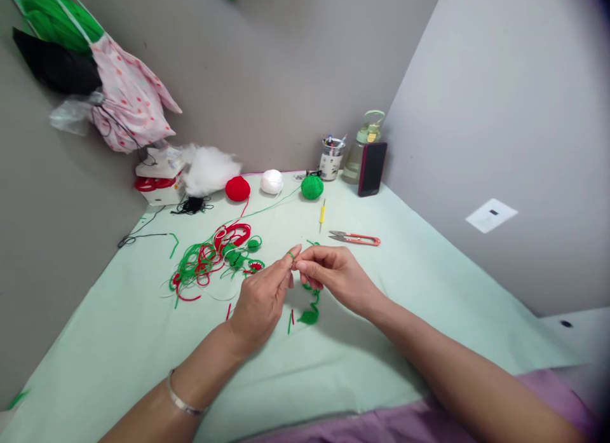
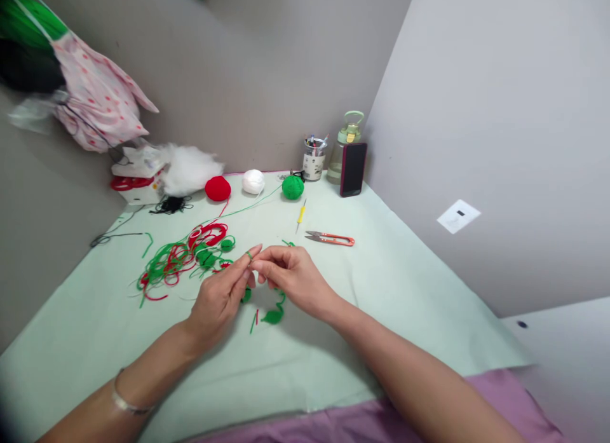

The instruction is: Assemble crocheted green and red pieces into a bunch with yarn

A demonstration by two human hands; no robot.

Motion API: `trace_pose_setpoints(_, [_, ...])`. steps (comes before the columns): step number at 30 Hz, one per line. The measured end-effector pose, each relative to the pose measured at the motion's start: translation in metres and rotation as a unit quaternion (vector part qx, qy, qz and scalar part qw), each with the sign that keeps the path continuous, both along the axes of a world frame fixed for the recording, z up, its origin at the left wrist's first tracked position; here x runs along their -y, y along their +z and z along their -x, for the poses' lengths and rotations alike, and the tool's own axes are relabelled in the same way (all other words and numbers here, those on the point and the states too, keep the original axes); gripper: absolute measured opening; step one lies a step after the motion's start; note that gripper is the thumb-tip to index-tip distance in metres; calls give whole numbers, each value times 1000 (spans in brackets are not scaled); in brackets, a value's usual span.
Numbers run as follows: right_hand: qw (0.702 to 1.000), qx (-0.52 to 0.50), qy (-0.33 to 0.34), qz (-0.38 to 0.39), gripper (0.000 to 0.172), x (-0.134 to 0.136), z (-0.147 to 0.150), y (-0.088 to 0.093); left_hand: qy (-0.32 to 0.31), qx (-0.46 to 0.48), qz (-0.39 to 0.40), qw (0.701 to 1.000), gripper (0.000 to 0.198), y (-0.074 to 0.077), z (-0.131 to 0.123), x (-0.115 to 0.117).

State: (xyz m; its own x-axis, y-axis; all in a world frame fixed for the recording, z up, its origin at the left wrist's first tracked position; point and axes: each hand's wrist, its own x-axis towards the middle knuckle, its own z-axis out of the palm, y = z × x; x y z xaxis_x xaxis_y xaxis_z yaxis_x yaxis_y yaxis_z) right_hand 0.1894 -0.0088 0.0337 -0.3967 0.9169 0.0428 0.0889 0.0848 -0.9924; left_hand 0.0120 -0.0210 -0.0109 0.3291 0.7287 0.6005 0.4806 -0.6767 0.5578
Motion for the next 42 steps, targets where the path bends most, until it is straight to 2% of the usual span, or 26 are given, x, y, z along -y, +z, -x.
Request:
trace_pose_setpoints(9, [999,1,-25,-20,26,4,6,5,14,-8,-2,1000,44,-3,0,0])
trace_pose_setpoints(17, [998,4,-40,-40,22,5,7,0,19,-14,-23,999,43,-2,-1,1])
trace_pose_setpoints(25, [998,18,-37,-56,16,5,7,-1,27,-21,-19,999,43,-2,-1,1])
trace_pose_setpoints(38, [996,53,-26,-59,18,-2,5,-3,48,-68,-30,996,44,-4,-3,2])
trace_pose_setpoints(42, [994,79,-47,-63,17,-5,5,-8,76,-101,10,992,44,-4,-6,3])
